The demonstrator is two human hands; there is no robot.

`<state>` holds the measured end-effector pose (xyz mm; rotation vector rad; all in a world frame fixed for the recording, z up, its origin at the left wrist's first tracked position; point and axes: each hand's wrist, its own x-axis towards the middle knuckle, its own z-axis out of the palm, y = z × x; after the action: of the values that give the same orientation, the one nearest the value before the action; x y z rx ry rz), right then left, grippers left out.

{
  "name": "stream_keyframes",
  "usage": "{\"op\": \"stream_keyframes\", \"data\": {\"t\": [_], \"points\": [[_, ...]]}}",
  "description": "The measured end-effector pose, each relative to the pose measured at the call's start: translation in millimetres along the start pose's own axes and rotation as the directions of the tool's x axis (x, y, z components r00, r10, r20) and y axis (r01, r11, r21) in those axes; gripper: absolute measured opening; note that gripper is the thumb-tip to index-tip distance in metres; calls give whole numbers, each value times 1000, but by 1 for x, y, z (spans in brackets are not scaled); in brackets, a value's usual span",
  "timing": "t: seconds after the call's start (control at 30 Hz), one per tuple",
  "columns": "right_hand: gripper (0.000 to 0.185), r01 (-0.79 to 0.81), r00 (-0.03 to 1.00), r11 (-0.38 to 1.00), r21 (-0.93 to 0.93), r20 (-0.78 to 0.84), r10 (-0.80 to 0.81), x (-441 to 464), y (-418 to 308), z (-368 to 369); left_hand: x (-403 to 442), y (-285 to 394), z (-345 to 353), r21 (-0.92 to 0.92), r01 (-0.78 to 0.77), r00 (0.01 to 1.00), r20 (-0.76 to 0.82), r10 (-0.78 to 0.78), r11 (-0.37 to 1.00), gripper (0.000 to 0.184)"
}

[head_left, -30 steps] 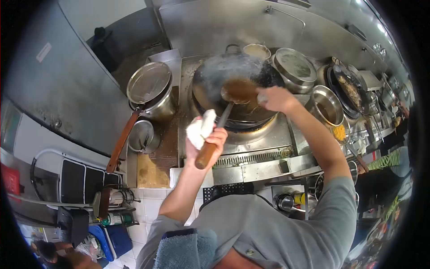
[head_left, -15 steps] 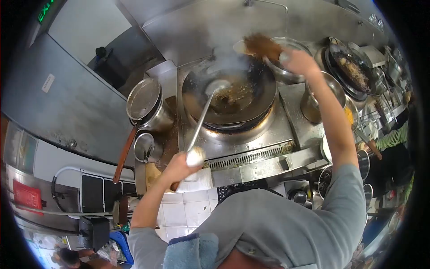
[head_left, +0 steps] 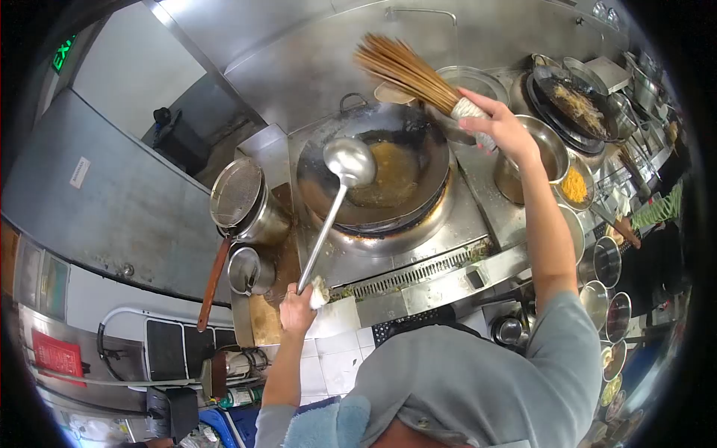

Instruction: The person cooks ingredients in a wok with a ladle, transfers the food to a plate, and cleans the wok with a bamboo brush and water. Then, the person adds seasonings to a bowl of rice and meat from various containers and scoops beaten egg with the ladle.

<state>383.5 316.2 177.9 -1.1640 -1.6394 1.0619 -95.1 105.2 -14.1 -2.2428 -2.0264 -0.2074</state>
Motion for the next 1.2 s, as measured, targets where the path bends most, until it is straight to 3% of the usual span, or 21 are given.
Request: {"op": "stream_keyframes", "data": {"t": [0.07, 0.1, 0.17, 0.2, 0.23, 0.3, 0.33, 0.43, 0.47, 0.5, 0.57, 0.67, 0.77, 0.8, 0.83, 0.9, 0.93, 0.97, 1.03, 1.13, 1.2], "points": [[66, 117, 993, 987, 110, -12, -116, -12, -26, 28, 17, -3, -4, 97, -42, 995, -92, 51, 994, 45], [71, 19, 992, 997, 78, 122, -29, -4, -19, 33, 23, -5, -7, 143, -63, 989, -126, 82, 988, 43], [69, -87, 942, 826, -557, 224, 251, 16, -20, 38, 33, -10, -32, 150, -77, 989, -111, 94, 986, 37], [68, -73, 980, 798, -598, 105, 169, 27, -5, 33, 37, -19, -36, 188, -123, 981, -128, 148, 974, 35], [66, -43, 985, 628, -777, 74, 158, 37, -16, 25, 38, -29, -40, 228, -168, 969, -143, 203, 959, 32], [64, -101, 995, 763, -638, -48, 92, 24, -48, 14, 41, -45, -49, 267, -219, 960, -111, 256, 938, 30], [69, 77, 997, 863, -500, 43, -64, 29, -50, 8, 41, -49, -51, 283, -242, 956, -94, 278, 928, 29], [68, 101, 992, 981, -165, 85, -88, 5, -51, 19, 46, -56, -50, 279, -248, 956, -82, 281, 928, 27], [66, -56, 989, 989, -137, 125, 73, 0, -46, 30, 46, -57, -49, 272, -238, 955, -109, 275, 933, 27], [66, -38, 969, 970, -239, 228, 94, 10, -17, 37, 45, -56, -46, 261, -227, 955, -129, 267, 938, 27], [66, -261, 852, 764, -590, 230, 470, 25, 13, 48, 34, -56, -40, 234, -204, 963, -128, 238, 951, 28], [66, -195, 958, 824, -533, 77, 276, 33, 19, 18, 21, -61, -26, 150, -140, 987, -57, 150, 979, 38], [66, -123, 992, 992, 20, 43, 123, 6, -18, 15, 15, -46, -13, -5, -70, 989, -128, 68, 998, 49], [65, -70, 997, 997, 16, 23, 69, 0, -23, 29, 15, -39, -8, -37, -56, 984, -170, 49, 998, 54], [67, -61, 983, 997, -42, 169, 67, 13, 6, 29, 16, -31, -6, -67, -43, 983, -178, 30, 997, 53], [62, -247, 890, 842, -479, 232, 392, 9, -11, 44, 17, -18, -7, -117, -15, 983, -185, -8, 993, 52], [63, -211, 922, 787, -580, 150, 357, 15, -8, 33, 15, -16, -5, -103, 1, 982, -190, -21, 995, 52], [65, -253, 927, 766, -591, 77, 367, 18, -15, 24, 14, -16, -1, -105, 29, 983, -179, -47, 994, 53], [67, -75, 997, 869, -489, -5, 83, 16, -20, 7, 11, -15, 8, -111, 85, 982, -159, -102, 990, 54], [68, 130, 990, 990, -46, -41, -132, 7, -41, 17, 16, 3, 9, -163, 142, 979, -120, -163, 976, 54], [67, 119, 991, 954, -275, 97, -95, 20, -11, 28, 18, 18, 17, -275, 153, 977, -105, -188, 949, 51]]}}
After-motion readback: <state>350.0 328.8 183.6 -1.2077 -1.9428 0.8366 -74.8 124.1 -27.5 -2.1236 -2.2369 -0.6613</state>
